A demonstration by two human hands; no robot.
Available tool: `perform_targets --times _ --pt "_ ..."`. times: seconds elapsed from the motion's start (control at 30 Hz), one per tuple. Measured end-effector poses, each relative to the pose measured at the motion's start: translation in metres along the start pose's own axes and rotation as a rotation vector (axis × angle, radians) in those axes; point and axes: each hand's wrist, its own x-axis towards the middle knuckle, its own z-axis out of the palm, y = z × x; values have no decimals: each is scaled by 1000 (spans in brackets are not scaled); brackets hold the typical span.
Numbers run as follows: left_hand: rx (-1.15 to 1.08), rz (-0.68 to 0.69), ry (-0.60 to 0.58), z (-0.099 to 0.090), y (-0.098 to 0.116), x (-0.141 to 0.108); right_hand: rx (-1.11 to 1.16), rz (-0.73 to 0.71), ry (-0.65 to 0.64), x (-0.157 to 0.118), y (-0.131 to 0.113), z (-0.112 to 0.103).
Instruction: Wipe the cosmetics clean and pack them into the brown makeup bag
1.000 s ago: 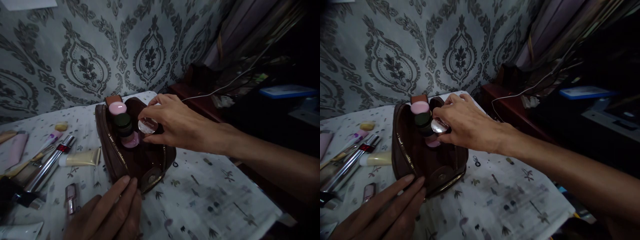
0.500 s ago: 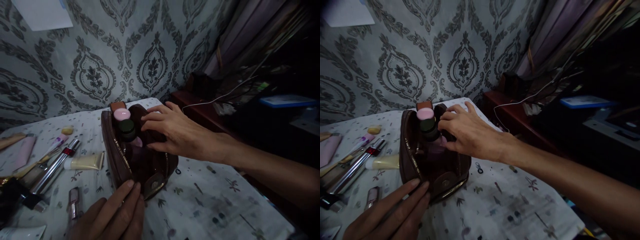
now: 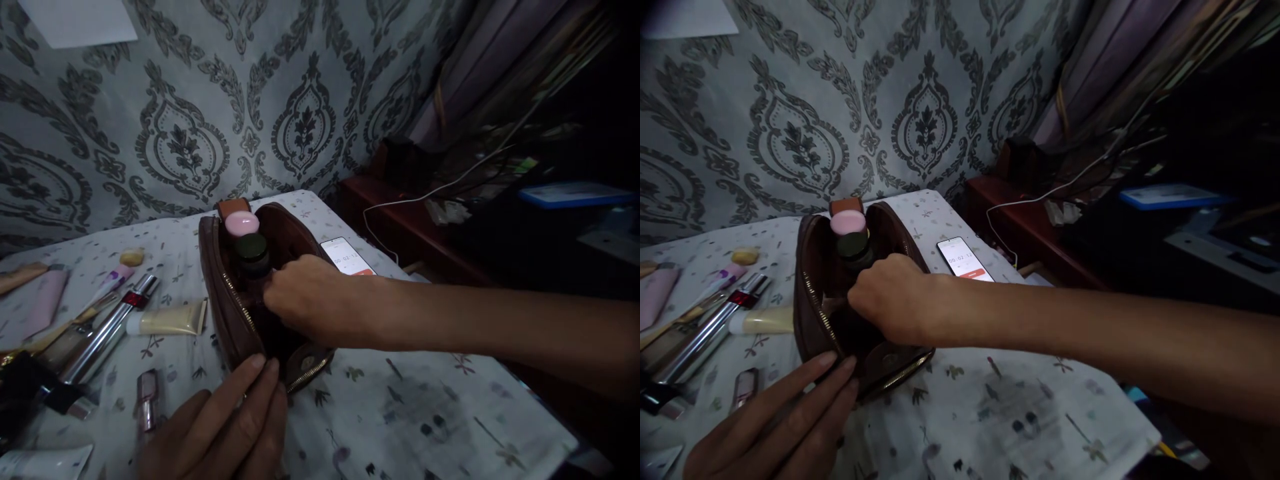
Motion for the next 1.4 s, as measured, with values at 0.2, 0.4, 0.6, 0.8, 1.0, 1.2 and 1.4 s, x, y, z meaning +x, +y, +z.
perform_targets --times 0.2,0.4,0.6,0.8,1.0,1.2,1.4 --pt "23 4 52 3 0 2 65 36 -22 13 -4 -1" --pt "16 0 38 3 -1 2 189 89 23 12 2 3" --pt "12 -6 33 3 -1 -2 406 73 44 3 13 0" --pt "0 -6 86 6 -1 -4 507 71 36 -10 19 -10" --pt "-23 -3 122 9 -1 -3 467 165 89 -15 21 -21" --pt "-30 -28 54 4 1 -6 649 133 380 -24 26 -22" --pt "-41 -14 -4 -2 1 -7 751 75 498 -31 26 -28"
